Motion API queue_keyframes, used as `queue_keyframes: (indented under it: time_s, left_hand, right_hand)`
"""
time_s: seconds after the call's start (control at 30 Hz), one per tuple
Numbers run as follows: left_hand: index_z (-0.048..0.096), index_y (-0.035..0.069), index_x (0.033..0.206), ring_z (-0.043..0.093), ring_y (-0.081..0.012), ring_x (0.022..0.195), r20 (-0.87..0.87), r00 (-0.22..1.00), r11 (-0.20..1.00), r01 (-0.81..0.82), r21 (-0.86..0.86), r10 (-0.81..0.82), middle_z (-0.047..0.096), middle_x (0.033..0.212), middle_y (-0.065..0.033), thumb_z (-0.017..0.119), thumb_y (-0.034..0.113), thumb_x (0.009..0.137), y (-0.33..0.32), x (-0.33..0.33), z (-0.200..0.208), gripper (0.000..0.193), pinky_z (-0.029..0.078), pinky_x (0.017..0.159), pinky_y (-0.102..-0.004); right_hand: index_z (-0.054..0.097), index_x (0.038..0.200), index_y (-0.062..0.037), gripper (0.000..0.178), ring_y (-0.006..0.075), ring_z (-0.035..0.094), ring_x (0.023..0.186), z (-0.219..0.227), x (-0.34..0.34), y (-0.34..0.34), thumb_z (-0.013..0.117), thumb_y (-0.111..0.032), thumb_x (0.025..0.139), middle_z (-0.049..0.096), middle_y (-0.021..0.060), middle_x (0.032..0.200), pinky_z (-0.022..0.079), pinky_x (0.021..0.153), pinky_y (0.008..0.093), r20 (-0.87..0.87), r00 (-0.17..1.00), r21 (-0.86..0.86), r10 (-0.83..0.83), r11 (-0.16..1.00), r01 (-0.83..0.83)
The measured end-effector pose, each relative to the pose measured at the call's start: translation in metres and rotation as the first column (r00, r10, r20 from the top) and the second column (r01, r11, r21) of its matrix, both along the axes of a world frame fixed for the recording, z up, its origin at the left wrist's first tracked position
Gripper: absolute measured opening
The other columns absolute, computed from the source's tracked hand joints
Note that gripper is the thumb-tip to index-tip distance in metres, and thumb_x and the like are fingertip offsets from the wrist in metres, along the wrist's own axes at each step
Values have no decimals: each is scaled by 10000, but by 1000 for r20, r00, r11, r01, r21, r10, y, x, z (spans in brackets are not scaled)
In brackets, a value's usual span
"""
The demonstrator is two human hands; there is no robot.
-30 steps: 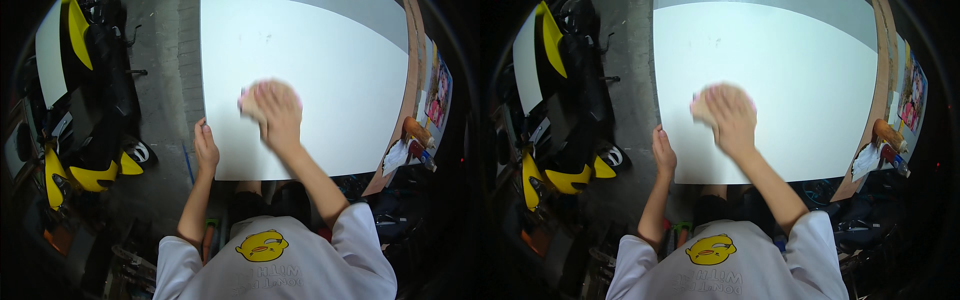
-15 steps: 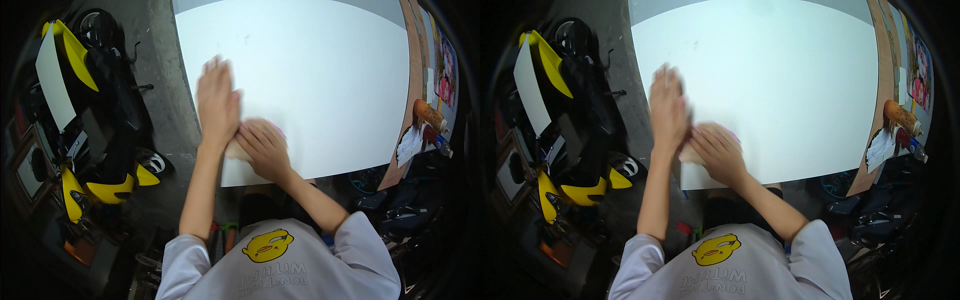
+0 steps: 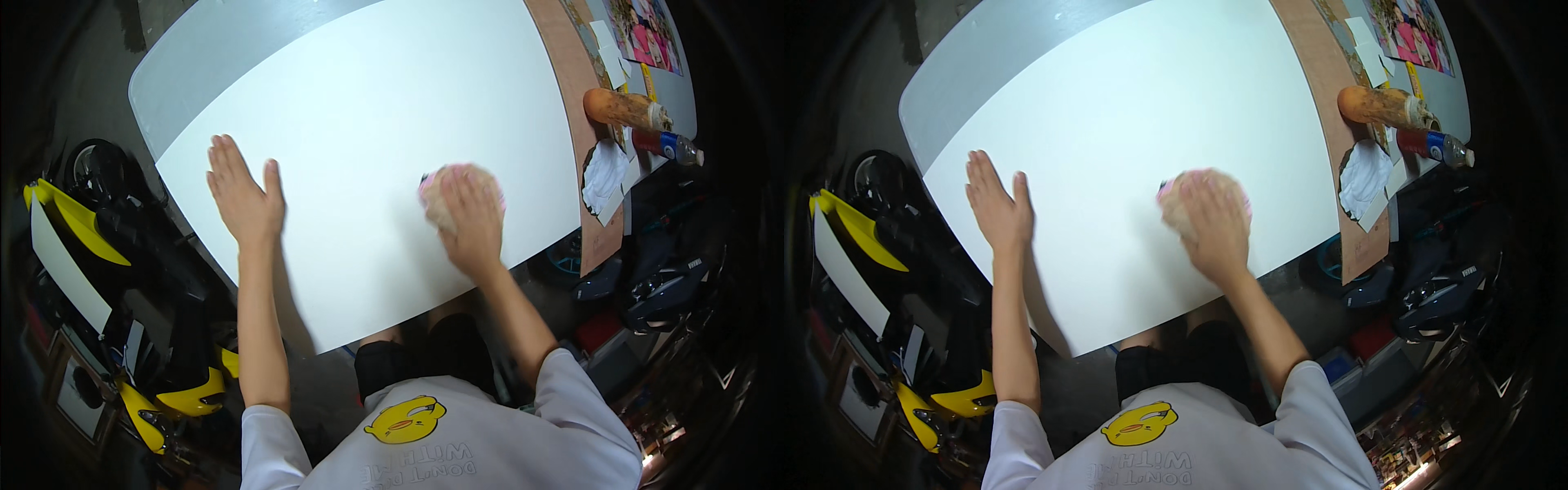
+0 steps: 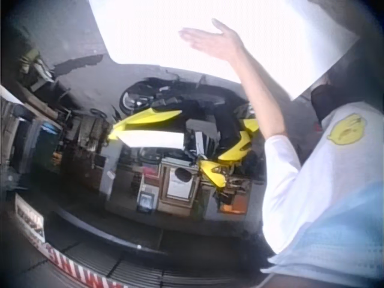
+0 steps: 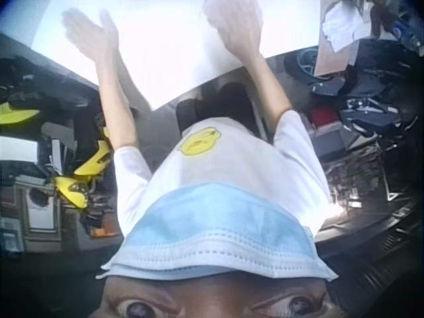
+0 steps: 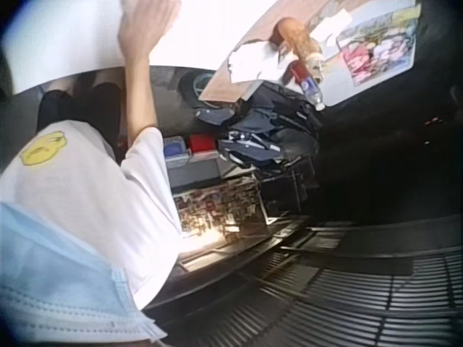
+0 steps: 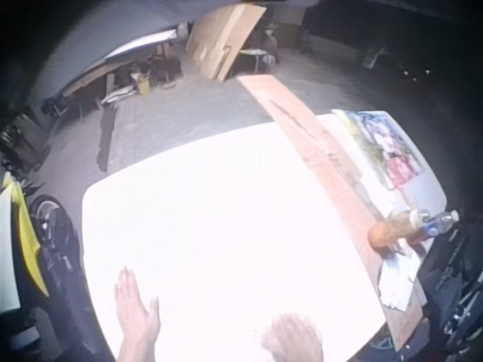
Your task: The person wipes a large printed photo with a cloth, then retrieves a white board and wipes it. They apply adhesive from a bottle to the board and smooth it with a card. The scene is a cluttered indoor workspace with a yellow motorcycle visible.
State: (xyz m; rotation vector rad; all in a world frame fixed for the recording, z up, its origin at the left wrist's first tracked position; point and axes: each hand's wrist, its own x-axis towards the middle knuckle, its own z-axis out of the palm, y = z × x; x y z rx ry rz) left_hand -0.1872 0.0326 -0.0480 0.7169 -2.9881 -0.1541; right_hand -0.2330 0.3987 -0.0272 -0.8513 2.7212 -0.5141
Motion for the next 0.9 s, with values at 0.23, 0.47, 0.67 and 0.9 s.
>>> queue_keyframes:
  time_s: [0.23,0.47,0.67,0.9]
  left_hand:
    - [210,-69,1637,196,-417,1598,27,997,988,73,137,-77,237,1699,-284,626,448,992,66,23,7,926,142,1299,-512]
    - [228,-16,1653,218,-387,1599,-21,990,989,-142,37,142,263,1703,-251,601,439,1006,25,17,0,875,167,1295,-511]
    - [235,-2,1656,240,-383,1593,6,990,989,-144,31,144,278,1699,-245,612,480,997,32,24,6,899,190,1287,-520]
    - [289,-6,1638,280,-425,1568,5,989,981,-150,123,150,319,1682,-244,697,478,937,76,47,4,944,216,1274,-537]
  right_hand:
    - [534,1527,-79,631,385,360,1532,-27,-169,38,605,-132,902,468,179,1612,206,1284,515,-416,909,-43,-24,999,7]
    - [448,1569,13,580,379,324,1560,-28,-143,60,517,-248,1056,424,214,1640,198,1280,481,-333,940,-63,-78,996,60]
    - [398,1606,-20,622,391,321,1554,-25,-164,59,527,-241,1040,393,213,1656,209,1278,490,-345,939,-73,-13,997,-12]
    - [423,1583,5,600,405,348,1535,-27,-181,62,526,-200,1029,411,235,1636,216,1279,494,-373,928,-47,18,998,-38]
